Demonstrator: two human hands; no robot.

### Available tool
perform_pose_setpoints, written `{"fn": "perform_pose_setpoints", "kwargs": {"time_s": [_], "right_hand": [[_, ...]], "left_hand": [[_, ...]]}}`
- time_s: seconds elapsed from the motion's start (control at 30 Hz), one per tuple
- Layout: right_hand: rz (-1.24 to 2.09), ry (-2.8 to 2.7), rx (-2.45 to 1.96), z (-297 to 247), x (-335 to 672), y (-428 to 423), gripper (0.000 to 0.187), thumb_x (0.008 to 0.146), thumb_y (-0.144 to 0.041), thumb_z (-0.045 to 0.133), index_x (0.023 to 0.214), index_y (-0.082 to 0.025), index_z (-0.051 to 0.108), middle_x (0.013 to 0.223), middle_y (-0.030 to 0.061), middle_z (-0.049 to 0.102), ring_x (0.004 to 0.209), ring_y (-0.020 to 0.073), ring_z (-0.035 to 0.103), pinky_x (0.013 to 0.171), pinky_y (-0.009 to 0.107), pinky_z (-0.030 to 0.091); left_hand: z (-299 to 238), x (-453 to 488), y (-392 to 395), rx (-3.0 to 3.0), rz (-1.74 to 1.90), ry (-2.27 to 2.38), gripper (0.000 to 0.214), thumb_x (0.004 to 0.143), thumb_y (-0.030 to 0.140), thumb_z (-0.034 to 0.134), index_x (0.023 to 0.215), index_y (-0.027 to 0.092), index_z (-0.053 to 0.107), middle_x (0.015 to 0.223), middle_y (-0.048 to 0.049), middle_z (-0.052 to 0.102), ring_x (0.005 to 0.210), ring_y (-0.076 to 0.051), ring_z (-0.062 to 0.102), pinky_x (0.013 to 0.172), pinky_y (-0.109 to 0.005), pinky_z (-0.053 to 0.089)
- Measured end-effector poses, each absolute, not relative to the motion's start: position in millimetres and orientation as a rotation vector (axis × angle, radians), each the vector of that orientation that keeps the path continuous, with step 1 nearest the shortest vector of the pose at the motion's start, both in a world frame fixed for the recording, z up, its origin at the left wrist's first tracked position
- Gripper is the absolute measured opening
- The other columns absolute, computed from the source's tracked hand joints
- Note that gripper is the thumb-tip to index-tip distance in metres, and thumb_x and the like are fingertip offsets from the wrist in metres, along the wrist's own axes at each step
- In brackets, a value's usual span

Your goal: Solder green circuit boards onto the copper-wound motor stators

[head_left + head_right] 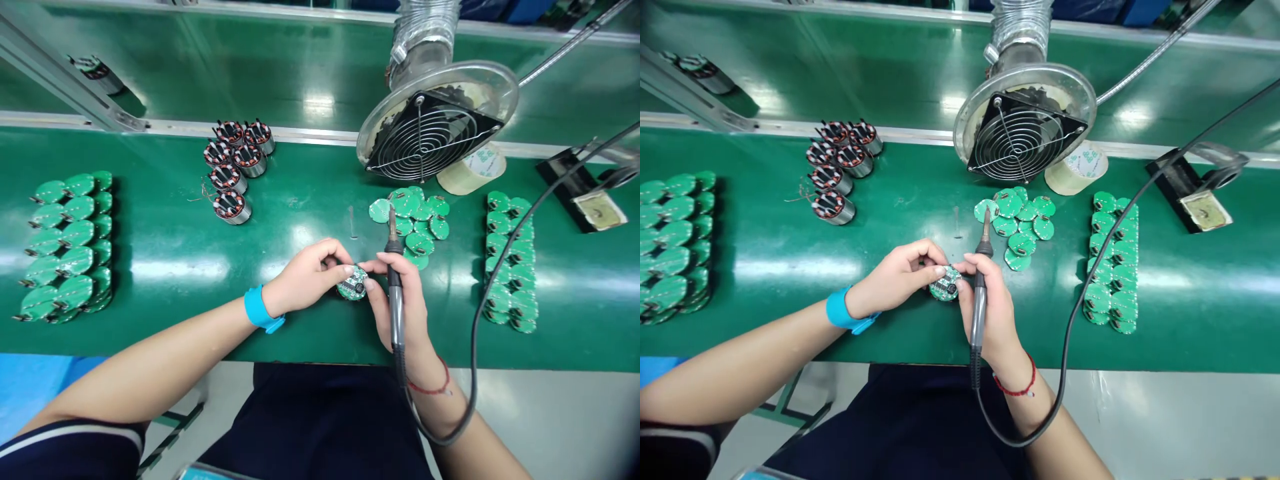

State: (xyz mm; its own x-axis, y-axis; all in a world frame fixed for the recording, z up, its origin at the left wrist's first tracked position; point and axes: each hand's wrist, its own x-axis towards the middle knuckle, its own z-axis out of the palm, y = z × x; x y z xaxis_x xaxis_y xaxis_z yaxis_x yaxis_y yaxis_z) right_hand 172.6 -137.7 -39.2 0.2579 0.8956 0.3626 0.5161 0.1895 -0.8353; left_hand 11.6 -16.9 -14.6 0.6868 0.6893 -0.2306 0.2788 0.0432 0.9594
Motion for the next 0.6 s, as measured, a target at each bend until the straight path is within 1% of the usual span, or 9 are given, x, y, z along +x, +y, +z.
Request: {"fn": "perform_pose_setpoints", "kwargs": {"time_s": [0.07, 0.13, 0.2, 0.3, 0.37, 0.43, 0.47, 0.53, 0.6], "right_hand": [[0.420, -1.475, -1.466, -39, 171, -144, 0.055, 0.098, -0.022, 0.070, 0.148, -0.032, 0.050, 0.128, 0.0081, 0.076, 0.116, 0.0256, 0.076, 0.099, 0.046, 0.065], [0.380, -1.576, -1.473, -39, 169, -149, 0.062, 0.096, -0.024, 0.074, 0.152, -0.031, 0.048, 0.138, 0.0117, 0.073, 0.124, 0.0295, 0.074, 0.102, 0.050, 0.064], [0.327, -1.626, -1.499, -40, 166, -151, 0.060, 0.096, -0.023, 0.074, 0.150, -0.030, 0.049, 0.137, 0.0123, 0.073, 0.123, 0.0301, 0.075, 0.100, 0.050, 0.065], [0.277, -1.597, -1.536, -40, 160, -151, 0.052, 0.097, -0.020, 0.071, 0.144, -0.029, 0.051, 0.132, 0.0121, 0.075, 0.117, 0.0289, 0.077, 0.096, 0.049, 0.067], [0.268, -1.572, -1.539, -39, 157, -150, 0.047, 0.098, -0.018, 0.068, 0.141, -0.028, 0.052, 0.132, 0.0127, 0.075, 0.118, 0.0285, 0.077, 0.096, 0.048, 0.067], [0.274, -1.562, -1.538, -38, 157, -149, 0.046, 0.099, -0.016, 0.067, 0.141, -0.028, 0.052, 0.133, 0.0131, 0.075, 0.121, 0.0285, 0.077, 0.098, 0.048, 0.067], [0.289, -1.563, -1.542, -38, 158, -150, 0.048, 0.099, -0.016, 0.067, 0.143, -0.028, 0.051, 0.134, 0.0131, 0.075, 0.123, 0.0285, 0.076, 0.099, 0.048, 0.067], [0.343, -1.586, -1.539, -38, 164, -151, 0.055, 0.099, -0.018, 0.068, 0.149, -0.028, 0.048, 0.140, 0.0135, 0.073, 0.127, 0.0287, 0.075, 0.102, 0.048, 0.067], [0.401, -1.620, -1.514, -37, 174, -155, 0.061, 0.099, -0.022, 0.070, 0.154, -0.027, 0.045, 0.148, 0.0148, 0.069, 0.134, 0.0299, 0.072, 0.106, 0.049, 0.066]], "left_hand": [[-13, 7, -11, 1.551, 0.306, 0.751, 0.013, 0.093, 0.030, 0.068, 0.096, 0.018, 0.067, 0.083, 0.0009, 0.061, 0.074, -0.013, 0.057, 0.068, -0.026, 0.048], [-12, 2, -6, 1.603, 0.262, 0.656, 0.018, 0.091, 0.031, 0.072, 0.104, 0.019, 0.068, 0.090, 0.0004, 0.061, 0.078, -0.013, 0.058, 0.071, -0.026, 0.051], [-11, -1, -4, 1.648, 0.237, 0.598, 0.022, 0.090, 0.030, 0.073, 0.109, 0.021, 0.067, 0.093, 0.0009, 0.060, 0.081, -0.013, 0.058, 0.073, -0.026, 0.052], [-11, -2, -8, 1.714, 0.239, 0.570, 0.017, 0.093, 0.026, 0.068, 0.109, 0.022, 0.063, 0.096, 0.0013, 0.059, 0.083, -0.013, 0.059, 0.075, -0.026, 0.052], [-12, -3, -11, 1.769, 0.256, 0.567, 0.013, 0.096, 0.025, 0.066, 0.108, 0.022, 0.062, 0.100, 0.0003, 0.060, 0.085, -0.013, 0.060, 0.077, -0.027, 0.052], [-12, -4, -12, 1.813, 0.272, 0.577, 0.014, 0.098, 0.026, 0.063, 0.111, 0.022, 0.061, 0.100, -0.0004, 0.061, 0.086, -0.014, 0.061, 0.078, -0.028, 0.053], [-12, -5, -11, 1.830, 0.258, 0.569, 0.018, 0.098, 0.027, 0.063, 0.115, 0.022, 0.061, 0.099, -0.0004, 0.061, 0.085, -0.015, 0.061, 0.078, -0.029, 0.054], [-12, -6, -9, 1.878, 0.213, 0.507, 0.037, 0.096, 0.029, 0.068, 0.130, 0.022, 0.057, 0.103, -0.0018, 0.064, 0.087, -0.017, 0.064, 0.078, -0.030, 0.056], [-13, -6, -9, 1.980, 0.191, 0.430, 0.062, 0.091, 0.030, 0.078, 0.146, 0.023, 0.049, 0.121, -0.0074, 0.067, 0.103, -0.022, 0.069, 0.088, -0.034, 0.059]]}}
